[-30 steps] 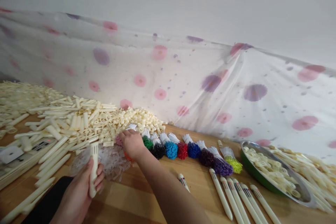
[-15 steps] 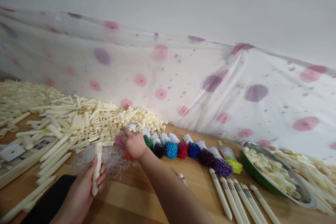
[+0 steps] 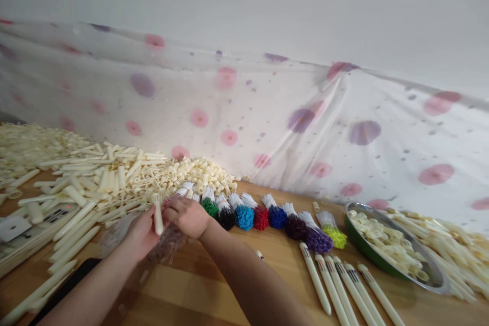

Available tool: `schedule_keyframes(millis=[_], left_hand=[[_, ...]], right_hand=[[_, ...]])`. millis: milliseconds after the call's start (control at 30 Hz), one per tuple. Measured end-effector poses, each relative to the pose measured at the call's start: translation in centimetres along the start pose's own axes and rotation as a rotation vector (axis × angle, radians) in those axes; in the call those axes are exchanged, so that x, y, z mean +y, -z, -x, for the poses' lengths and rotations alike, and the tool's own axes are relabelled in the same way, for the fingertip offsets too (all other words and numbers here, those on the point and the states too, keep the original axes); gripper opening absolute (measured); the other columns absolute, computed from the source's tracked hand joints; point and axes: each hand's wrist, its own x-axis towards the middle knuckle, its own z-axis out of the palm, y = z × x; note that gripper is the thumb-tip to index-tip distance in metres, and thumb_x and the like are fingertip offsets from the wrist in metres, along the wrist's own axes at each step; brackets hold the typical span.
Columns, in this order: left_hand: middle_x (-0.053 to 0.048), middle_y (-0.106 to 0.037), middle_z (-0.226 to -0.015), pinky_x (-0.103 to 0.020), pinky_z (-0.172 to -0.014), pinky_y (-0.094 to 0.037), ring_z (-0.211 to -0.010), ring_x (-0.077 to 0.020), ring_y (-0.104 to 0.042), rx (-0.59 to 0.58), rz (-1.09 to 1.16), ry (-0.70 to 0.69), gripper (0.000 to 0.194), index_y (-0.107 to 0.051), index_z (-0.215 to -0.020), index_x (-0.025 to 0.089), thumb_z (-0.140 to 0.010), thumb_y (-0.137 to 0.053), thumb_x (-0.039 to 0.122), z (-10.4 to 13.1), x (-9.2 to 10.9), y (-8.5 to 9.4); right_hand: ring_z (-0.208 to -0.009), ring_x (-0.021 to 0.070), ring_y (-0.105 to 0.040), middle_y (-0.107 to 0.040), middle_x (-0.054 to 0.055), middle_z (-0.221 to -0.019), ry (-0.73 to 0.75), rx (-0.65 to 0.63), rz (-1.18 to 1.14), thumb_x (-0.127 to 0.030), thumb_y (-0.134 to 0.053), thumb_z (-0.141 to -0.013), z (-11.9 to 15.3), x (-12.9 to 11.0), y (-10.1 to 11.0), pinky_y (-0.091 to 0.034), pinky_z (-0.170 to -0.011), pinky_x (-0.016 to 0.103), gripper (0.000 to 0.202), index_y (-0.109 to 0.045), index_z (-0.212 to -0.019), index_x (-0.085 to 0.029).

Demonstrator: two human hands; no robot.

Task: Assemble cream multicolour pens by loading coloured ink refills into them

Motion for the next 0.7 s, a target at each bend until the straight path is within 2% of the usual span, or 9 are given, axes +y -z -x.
schedule_keyframes(millis=[100, 167, 300, 367, 433, 500, 567, 633, 700], left_hand=[[-0.007, -0.059, -0.117, -0.042, -0.078, -0.052, -0.095, -0.0219, -0.062, -0.021, -0.056, -0.008, 0.030, -0.054, -0.116, 0.017, -0.088, -0.056, 0.028, -0.1, 0.1, 0.3], [-0.007, -0.060, -0.114, -0.041, -0.076, -0.053, -0.092, -0.0209, -0.063, -0.056, -0.101, -0.030, 0.028, -0.055, -0.114, 0.017, -0.088, -0.055, 0.028, 0.6, -0.1, 1.0], [-0.001, -0.068, -0.084, -0.026, -0.061, -0.052, -0.068, -0.0139, -0.063, -0.165, -0.222, -0.096, 0.018, -0.063, -0.091, 0.016, -0.082, -0.063, 0.031, 3.0, -1.0, 3.1], [0.003, -0.065, -0.061, -0.019, -0.047, -0.046, -0.053, -0.0120, -0.058, -0.215, -0.299, -0.118, 0.025, -0.064, -0.075, 0.017, -0.068, -0.075, 0.038, 4.2, -1.6, 4.3], [0.005, -0.061, -0.050, -0.018, -0.045, -0.044, -0.048, -0.0113, -0.054, -0.286, -0.364, -0.136, 0.026, -0.067, -0.073, 0.018, -0.061, -0.079, 0.038, 5.2, -2.2, 5.3], [0.005, -0.067, -0.059, -0.018, -0.054, -0.047, -0.057, -0.0128, -0.058, -0.328, -0.442, -0.168, 0.028, -0.069, -0.082, 0.021, -0.061, -0.079, 0.036, 5.9, -2.7, 6.0], [0.003, -0.073, -0.083, -0.020, -0.067, -0.050, -0.077, -0.0168, -0.064, -0.358, -0.568, -0.207, 0.031, -0.068, -0.092, 0.025, -0.065, -0.076, 0.037, 6.2, -3.3, 6.4], [0.002, -0.072, -0.101, -0.022, -0.077, -0.050, -0.094, -0.0202, -0.063, -0.400, -0.675, -0.231, 0.031, -0.067, -0.098, 0.028, -0.069, -0.072, 0.039, 6.3, -3.9, 6.6], [0.002, -0.072, -0.103, -0.023, -0.080, -0.050, -0.098, -0.0214, -0.063, -0.443, -0.728, -0.247, 0.030, -0.065, -0.099, 0.029, -0.071, -0.069, 0.040, 6.3, -4.5, 6.8]], right_hand=[[-0.084, 0.0179, -0.060, -0.067, 0.009, -0.092, 0.016, 0.127, -0.160, -0.018, -0.050, -0.086, 0.4, -2.2, 1.0, -0.048, -0.079, 0.030, 0.014, -0.063, -0.083, -0.019], [-0.087, 0.0176, -0.060, -0.067, 0.008, -0.092, -0.065, 0.273, -0.268, -0.019, -0.050, -0.086, 1.1, -3.8, 2.0, -0.048, -0.080, 0.029, 0.013, -0.062, -0.085, -0.020], [-0.076, 0.0161, -0.061, -0.065, 0.006, -0.082, -0.445, 0.660, -0.486, -0.021, -0.051, -0.087, 3.6, -5.1, 4.4, -0.050, -0.068, 0.028, 0.008, -0.058, -0.086, -0.020], [-0.066, 0.0149, -0.062, -0.065, 0.003, -0.073, -0.601, 0.798, -0.610, -0.024, -0.057, -0.084, 5.4, -4.8, 5.5, -0.050, -0.060, 0.026, 0.007, -0.056, -0.080, -0.020], [-0.061, 0.0140, -0.062, -0.065, 0.000, -0.068, -0.706, 0.891, -0.726, -0.026, -0.061, -0.081, 7.2, -4.5, 6.6, -0.051, -0.058, 0.026, 0.010, -0.055, -0.075, -0.020], [-0.061, 0.0131, -0.063, -0.066, -0.002, -0.067, -0.778, 0.953, -0.812, -0.025, -0.063, -0.080, 8.8, -4.6, 7.7, -0.051, -0.062, 0.027, 0.011, -0.055, -0.074, -0.020], [-0.063, 0.0117, -0.063, -0.066, -0.003, -0.068, -0.826, 0.991, -0.897, -0.024, -0.066, -0.077, 9.8, -5.1, 8.6, -0.051, -0.064, 0.026, 0.011, -0.057, -0.073, -0.020], [-0.064, 0.0104, -0.062, -0.065, -0.004, -0.068, -0.848, 1.025, -0.994, -0.023, -0.070, -0.074, 10.2, -5.6, 9.3, -0.050, -0.066, 0.024, 0.011, -0.059, -0.072, -0.020], [-0.065, 0.0098, -0.062, -0.065, -0.003, -0.068, -0.839, 1.048, -1.059, -0.021, -0.072, -0.072, 10.2, -6.1, 9.5, -0.050, -0.066, 0.022, 0.011, -0.062, -0.070, -0.019]])
